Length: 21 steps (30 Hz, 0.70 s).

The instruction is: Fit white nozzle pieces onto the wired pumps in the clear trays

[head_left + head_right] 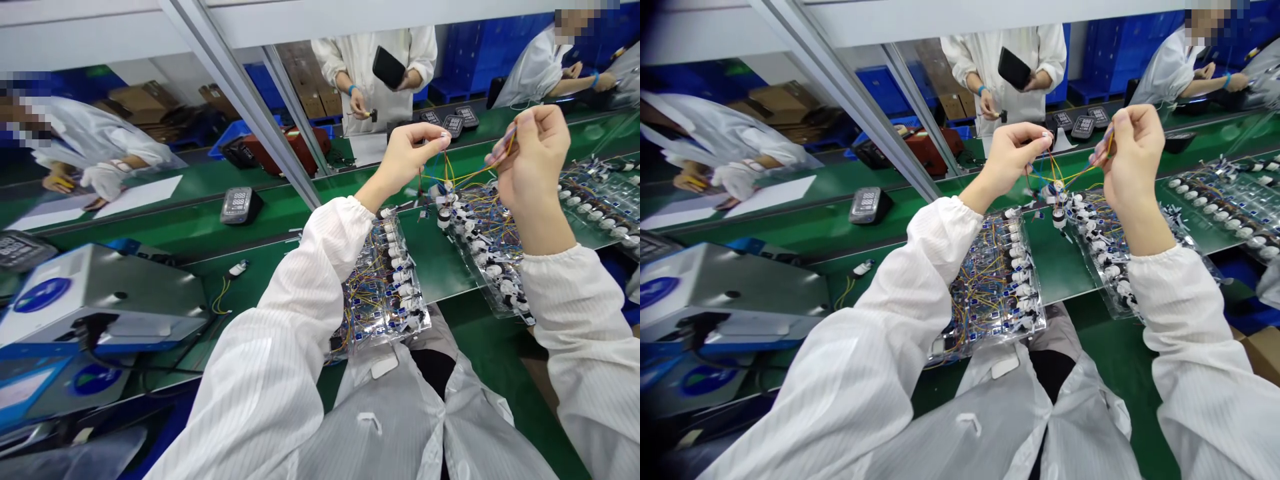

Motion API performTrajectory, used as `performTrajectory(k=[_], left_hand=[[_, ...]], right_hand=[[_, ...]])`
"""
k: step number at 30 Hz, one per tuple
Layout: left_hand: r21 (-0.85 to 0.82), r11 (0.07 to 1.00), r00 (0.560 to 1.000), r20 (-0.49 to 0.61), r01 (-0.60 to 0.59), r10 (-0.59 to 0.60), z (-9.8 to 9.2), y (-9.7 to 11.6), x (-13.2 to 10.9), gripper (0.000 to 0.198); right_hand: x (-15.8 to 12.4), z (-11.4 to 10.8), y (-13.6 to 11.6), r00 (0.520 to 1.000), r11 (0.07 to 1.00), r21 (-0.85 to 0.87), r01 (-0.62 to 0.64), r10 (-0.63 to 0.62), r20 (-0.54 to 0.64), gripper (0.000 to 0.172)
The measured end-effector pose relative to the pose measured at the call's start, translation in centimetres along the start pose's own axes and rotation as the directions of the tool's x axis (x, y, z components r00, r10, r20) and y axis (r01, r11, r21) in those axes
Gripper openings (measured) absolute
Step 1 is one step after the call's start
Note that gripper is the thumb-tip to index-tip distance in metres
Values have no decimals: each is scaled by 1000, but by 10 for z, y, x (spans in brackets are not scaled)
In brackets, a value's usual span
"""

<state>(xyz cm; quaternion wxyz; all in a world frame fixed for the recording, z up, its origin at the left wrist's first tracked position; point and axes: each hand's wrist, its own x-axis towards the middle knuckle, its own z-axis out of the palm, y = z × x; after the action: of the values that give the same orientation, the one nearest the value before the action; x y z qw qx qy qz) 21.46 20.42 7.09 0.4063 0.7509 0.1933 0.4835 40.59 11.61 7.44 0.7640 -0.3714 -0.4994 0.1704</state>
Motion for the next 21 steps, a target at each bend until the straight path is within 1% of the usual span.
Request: performTrajectory(k=[4, 6, 8, 10, 12, 17, 21], left_hand=[[26, 999, 999, 19, -34, 33, 1, 14, -2, 40], [31, 998, 998, 33, -56, 55, 3, 18, -2, 37], [27, 997, 997, 43, -73, 72, 4, 19, -3, 35], [20, 997, 996, 41, -80, 79, 5, 19, -3, 33], [12, 997, 996, 29, -80, 79, 5, 16, -3, 31], [-19, 997, 997, 13, -79, 80, 5, 9, -4, 29], [-14, 998, 998, 36, -57, 57, 4, 1, -5, 29]], right_hand=[[4, 2, 3, 999, 997, -72, -19, 21, 27, 47], [7, 5, 7, 998, 998, -39, -47, 49, 47, 51], [12, 8, 10, 999, 999, 23, -32, 32, 13, 54], [15, 10, 12, 1000, 998, 57, -14, 15, -19, 54], [15, 13, 13, 1000, 998, 59, -18, 19, -11, 54], [13, 19, 18, 1000, 1000, -17, -12, 12, 17, 57], [25, 17, 22, 997, 998, -32, 60, -61, -43, 54]])
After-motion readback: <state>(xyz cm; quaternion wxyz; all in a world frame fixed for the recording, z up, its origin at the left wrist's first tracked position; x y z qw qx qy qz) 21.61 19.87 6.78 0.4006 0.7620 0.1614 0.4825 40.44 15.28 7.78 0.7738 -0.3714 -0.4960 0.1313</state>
